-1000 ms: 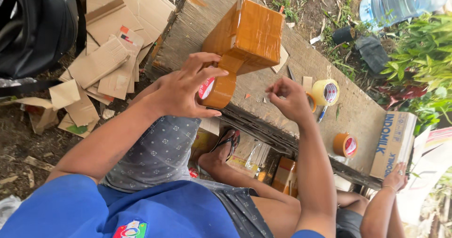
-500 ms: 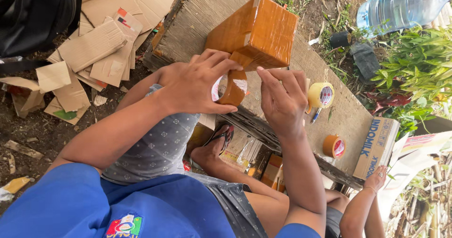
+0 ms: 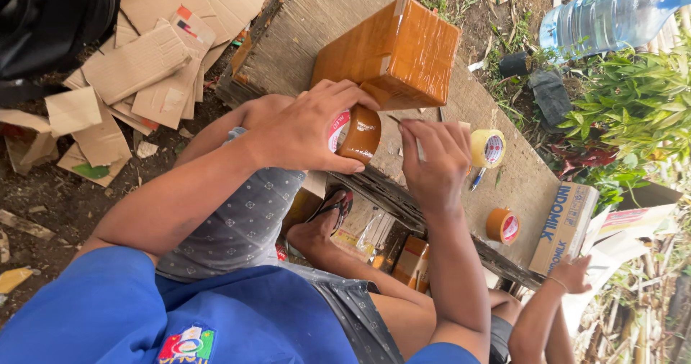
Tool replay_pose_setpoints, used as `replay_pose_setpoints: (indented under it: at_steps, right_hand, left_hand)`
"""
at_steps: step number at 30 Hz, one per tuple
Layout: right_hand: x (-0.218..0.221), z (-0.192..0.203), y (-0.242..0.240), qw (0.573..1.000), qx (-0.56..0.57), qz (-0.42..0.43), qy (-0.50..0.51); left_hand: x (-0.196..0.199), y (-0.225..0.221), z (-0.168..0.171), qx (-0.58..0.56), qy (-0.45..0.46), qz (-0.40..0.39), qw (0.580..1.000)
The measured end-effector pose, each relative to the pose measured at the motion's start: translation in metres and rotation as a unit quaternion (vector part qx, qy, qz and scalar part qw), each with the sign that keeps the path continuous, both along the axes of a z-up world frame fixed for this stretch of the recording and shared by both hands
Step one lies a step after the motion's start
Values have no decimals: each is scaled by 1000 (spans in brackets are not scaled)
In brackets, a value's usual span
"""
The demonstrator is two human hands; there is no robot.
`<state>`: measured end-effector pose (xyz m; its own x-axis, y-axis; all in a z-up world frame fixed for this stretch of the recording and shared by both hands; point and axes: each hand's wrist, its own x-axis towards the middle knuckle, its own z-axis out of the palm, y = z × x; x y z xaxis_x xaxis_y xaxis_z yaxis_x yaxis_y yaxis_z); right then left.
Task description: The person sits at a low wooden table outdoors and repeatedly applies brown packing tape to a small cardboard box. They pull tape from a roll, press it onto the box, and tear it off by hand, covering multiple sides and edges. Scissors and other tape rolls are visible on the table.
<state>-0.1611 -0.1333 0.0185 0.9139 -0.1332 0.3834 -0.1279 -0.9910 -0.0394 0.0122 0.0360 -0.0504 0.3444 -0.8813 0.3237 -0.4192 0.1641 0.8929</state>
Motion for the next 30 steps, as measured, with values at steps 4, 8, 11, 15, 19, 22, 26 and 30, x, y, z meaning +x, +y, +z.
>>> replay_pose_setpoints:
  at_steps: [4, 8, 11, 15, 19, 22, 26, 30]
  right_hand:
    - [-37, -60, -45, 932, 284, -177, 141]
    - [-57, -122, -90, 898, 320, -261, 153]
    - [-52, -116, -100, 982, 108, -138, -74]
    - [-30, -68, -72, 983, -62, -22, -171]
    - [32, -44, -51, 975, -160, 9, -156]
    - [59, -39, -42, 981, -141, 15, -131]
    - [60, -38, -38, 985, -106, 38, -131]
    - [60, -33, -45, 983, -118, 59, -131]
  left_hand:
    - [-2, -4, -2, -12, 32, -19, 999]
    - [-4, -7, -3, 0, 59, -25, 998]
    - [-4, -8, -3, 17, 53, -23, 998]
    - [-3, -6, -3, 38, 63, -24, 997]
    - [-5, -10, 3, 71, 50, -9, 996]
    - [-5, -10, 7, 9, 22, -1, 1000]
    - [-12, -11, 7, 198, -19, -17, 980]
    - [-16, -4, 7, 97, -19, -76, 992]
